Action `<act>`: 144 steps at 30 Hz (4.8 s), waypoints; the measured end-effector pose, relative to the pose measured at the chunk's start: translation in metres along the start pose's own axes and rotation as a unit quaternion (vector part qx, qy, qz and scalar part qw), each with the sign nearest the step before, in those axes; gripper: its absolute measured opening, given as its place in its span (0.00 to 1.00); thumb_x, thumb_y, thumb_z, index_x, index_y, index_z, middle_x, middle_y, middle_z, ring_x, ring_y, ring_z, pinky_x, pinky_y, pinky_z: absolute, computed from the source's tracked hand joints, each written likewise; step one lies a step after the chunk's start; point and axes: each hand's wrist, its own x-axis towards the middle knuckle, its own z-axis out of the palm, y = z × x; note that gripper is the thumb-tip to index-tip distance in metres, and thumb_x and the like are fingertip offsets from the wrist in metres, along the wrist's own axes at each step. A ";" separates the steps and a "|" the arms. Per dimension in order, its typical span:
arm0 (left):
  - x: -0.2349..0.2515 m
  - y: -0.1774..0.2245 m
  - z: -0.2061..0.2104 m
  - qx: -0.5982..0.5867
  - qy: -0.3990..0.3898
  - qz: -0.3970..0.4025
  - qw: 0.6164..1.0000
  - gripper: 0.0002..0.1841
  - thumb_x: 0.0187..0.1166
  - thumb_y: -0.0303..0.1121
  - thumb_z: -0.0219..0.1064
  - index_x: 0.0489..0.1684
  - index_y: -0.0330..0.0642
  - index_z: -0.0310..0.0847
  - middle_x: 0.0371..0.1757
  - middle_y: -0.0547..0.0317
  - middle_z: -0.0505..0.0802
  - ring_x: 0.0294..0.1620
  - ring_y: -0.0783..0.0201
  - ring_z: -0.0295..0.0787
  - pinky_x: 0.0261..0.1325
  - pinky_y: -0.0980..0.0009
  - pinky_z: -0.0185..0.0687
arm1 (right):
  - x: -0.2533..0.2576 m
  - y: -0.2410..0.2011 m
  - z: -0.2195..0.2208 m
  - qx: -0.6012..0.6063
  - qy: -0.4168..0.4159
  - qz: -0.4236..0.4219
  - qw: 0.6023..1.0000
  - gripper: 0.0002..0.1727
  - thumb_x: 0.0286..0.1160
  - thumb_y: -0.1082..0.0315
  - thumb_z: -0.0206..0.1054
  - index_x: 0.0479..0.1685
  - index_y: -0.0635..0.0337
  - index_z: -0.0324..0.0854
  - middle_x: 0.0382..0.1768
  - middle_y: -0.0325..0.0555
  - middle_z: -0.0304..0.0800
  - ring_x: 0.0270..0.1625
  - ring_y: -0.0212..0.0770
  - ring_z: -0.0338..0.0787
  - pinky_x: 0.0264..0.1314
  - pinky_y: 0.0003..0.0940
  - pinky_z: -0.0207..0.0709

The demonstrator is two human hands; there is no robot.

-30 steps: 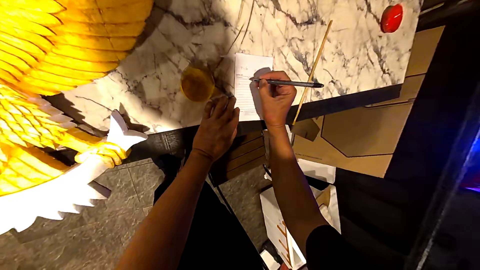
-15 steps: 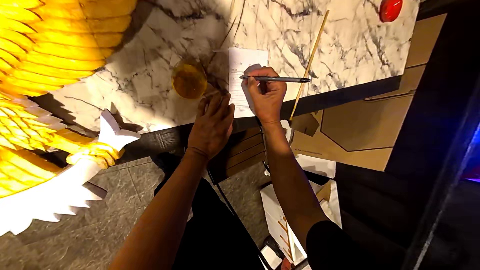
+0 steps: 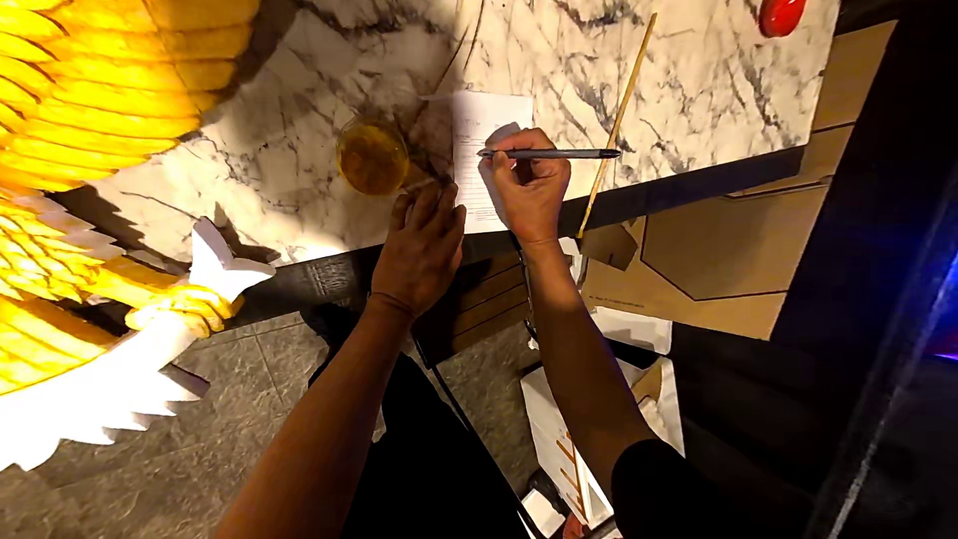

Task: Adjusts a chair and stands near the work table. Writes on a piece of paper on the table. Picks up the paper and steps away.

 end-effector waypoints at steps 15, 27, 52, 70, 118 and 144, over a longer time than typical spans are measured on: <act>0.000 0.000 0.001 0.007 0.007 -0.001 1.000 0.20 0.88 0.39 0.54 0.68 0.44 0.87 0.78 0.49 0.84 0.84 0.46 0.73 0.84 0.46 0.59 | 0.000 -0.001 -0.001 -0.002 0.008 0.005 1.000 0.05 0.69 0.79 0.70 0.40 0.70 0.87 0.36 0.45 0.90 0.31 0.26 0.82 0.31 0.22 0.76; 0.000 0.000 0.001 0.012 -0.004 -0.004 1.000 0.21 0.88 0.39 0.54 0.70 0.45 0.86 0.80 0.50 0.83 0.85 0.47 0.71 0.85 0.46 0.56 | 0.000 0.000 -0.001 0.009 0.019 0.004 1.000 0.06 0.69 0.80 0.69 0.42 0.70 0.87 0.39 0.46 0.92 0.34 0.29 0.86 0.34 0.24 0.81; 0.001 0.000 -0.001 -0.004 0.009 0.001 1.000 0.20 0.87 0.39 0.55 0.67 0.43 0.87 0.78 0.48 0.84 0.83 0.45 0.74 0.83 0.45 0.60 | 0.000 -0.005 -0.003 -0.036 0.017 0.001 0.999 0.06 0.70 0.80 0.66 0.42 0.68 0.85 0.36 0.37 0.90 0.30 0.22 0.81 0.33 0.19 0.77; 0.000 0.001 -0.001 0.007 0.000 -0.003 1.000 0.20 0.88 0.40 0.55 0.69 0.44 0.87 0.79 0.49 0.84 0.84 0.46 0.72 0.84 0.46 0.58 | 0.000 -0.004 -0.003 -0.023 0.026 0.009 0.999 0.04 0.71 0.79 0.67 0.41 0.67 0.85 0.34 0.37 0.89 0.30 0.23 0.83 0.33 0.21 0.79; 0.001 0.003 -0.002 -0.006 -0.005 -0.018 1.000 0.21 0.88 0.39 0.54 0.68 0.43 0.87 0.79 0.48 0.83 0.85 0.44 0.71 0.85 0.43 0.56 | -0.001 0.005 -0.016 -0.002 0.049 0.016 0.999 0.05 0.68 0.80 0.69 0.40 0.69 0.87 0.34 0.43 0.90 0.29 0.25 0.80 0.30 0.20 0.73; 0.001 0.003 -0.002 -0.007 -0.016 -0.018 1.000 0.21 0.87 0.39 0.55 0.69 0.41 0.87 0.81 0.47 0.82 0.86 0.43 0.69 0.86 0.42 0.56 | -0.006 0.008 -0.028 0.002 0.060 0.021 0.998 0.07 0.70 0.79 0.69 0.44 0.69 0.87 0.41 0.47 0.93 0.40 0.33 0.90 0.43 0.29 0.85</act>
